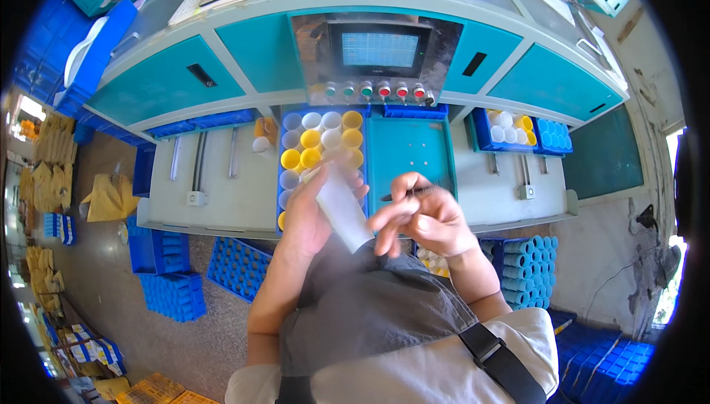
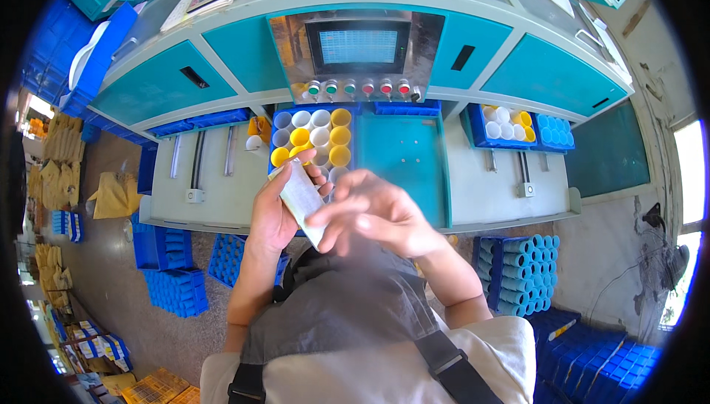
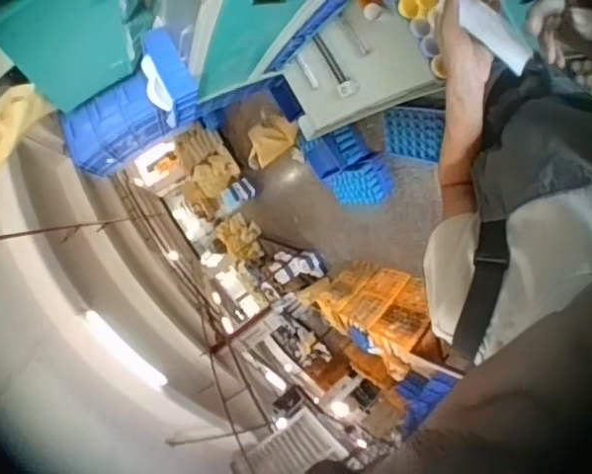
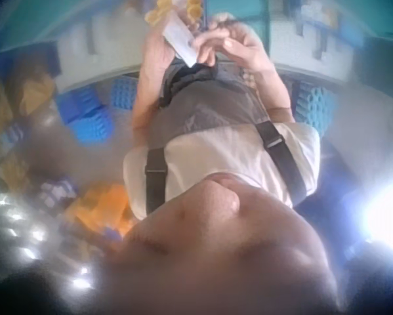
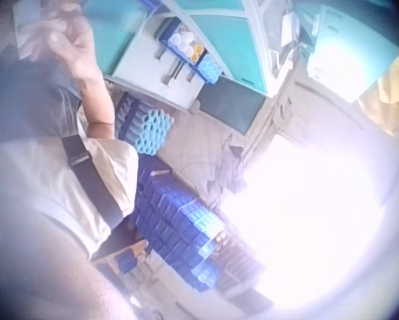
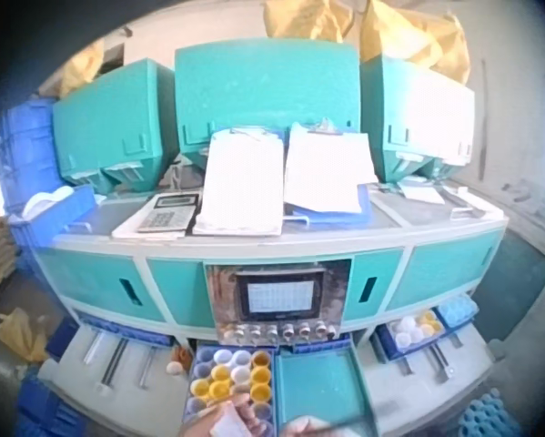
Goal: The person moves small white and yellow containers between blue trays and a machine, then uses a green handheld device to scan the containers. They interact with a touchscreen, write on paper, and use a calculator before placing the tray back on the machine.
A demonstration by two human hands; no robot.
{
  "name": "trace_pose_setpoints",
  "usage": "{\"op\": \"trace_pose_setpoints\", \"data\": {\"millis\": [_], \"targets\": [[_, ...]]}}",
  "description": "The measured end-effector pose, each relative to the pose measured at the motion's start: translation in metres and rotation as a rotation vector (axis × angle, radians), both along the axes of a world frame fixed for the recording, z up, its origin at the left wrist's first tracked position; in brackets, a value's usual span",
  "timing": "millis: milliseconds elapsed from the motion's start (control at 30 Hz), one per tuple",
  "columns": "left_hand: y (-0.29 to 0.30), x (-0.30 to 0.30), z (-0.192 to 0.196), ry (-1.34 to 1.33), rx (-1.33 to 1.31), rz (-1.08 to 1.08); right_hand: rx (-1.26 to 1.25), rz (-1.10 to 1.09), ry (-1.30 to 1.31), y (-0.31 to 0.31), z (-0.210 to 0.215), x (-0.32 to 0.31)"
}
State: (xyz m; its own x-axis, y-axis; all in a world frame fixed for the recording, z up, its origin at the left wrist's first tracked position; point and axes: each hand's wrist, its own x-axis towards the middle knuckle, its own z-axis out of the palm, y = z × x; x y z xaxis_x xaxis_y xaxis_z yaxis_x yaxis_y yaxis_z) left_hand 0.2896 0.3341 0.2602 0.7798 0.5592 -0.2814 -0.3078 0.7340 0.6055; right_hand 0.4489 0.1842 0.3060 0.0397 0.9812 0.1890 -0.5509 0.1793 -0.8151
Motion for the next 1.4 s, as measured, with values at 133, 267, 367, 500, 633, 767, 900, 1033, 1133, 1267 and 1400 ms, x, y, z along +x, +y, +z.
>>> {"op": "trace_pose_setpoints", "data": {"millis": [133, 267, 367, 500, 633, 767, 900, 1033, 1133, 1267, 1400], "targets": [[-0.013, 0.011, 0.002, -0.148, 0.053, -0.133, -0.066, -0.272, -0.456, -0.003, -0.012, -0.017], [-0.031, 0.019, 0.009, -0.209, 0.033, -0.220, -0.230, -0.500, -0.513, -0.007, -0.027, -0.021], [-0.042, 0.019, 0.015, -0.217, 0.026, -0.249, -0.148, -0.639, -0.622, -0.010, -0.034, -0.023], [-0.049, 0.020, 0.016, -0.188, 0.007, -0.262, -0.070, -0.746, -0.645, -0.013, -0.042, -0.023], [-0.063, 0.018, 0.013, -0.206, -0.004, -0.241, -0.004, -0.788, -0.681, -0.015, -0.047, -0.025], [-0.074, 0.015, 0.010, -0.199, 0.001, -0.203, -0.022, -0.825, -0.701, -0.018, -0.048, -0.028], [-0.082, 0.011, 0.008, -0.182, 0.036, -0.187, 0.016, -0.790, -0.699, -0.022, -0.047, -0.028], [-0.091, 0.008, 0.008, -0.188, 0.020, -0.161, 0.056, -0.759, -0.675, -0.026, -0.046, -0.026], [-0.096, 0.009, 0.009, -0.197, 0.015, -0.159, 0.045, -0.737, -0.612, -0.031, -0.045, -0.027], [-0.102, 0.011, 0.011, -0.205, 0.035, -0.162, 0.028, -0.747, -0.508, -0.038, -0.044, -0.028], [-0.109, 0.012, 0.013, -0.218, 0.055, -0.163, 0.045, -0.773, -0.630, -0.044, -0.045, -0.025]]}}
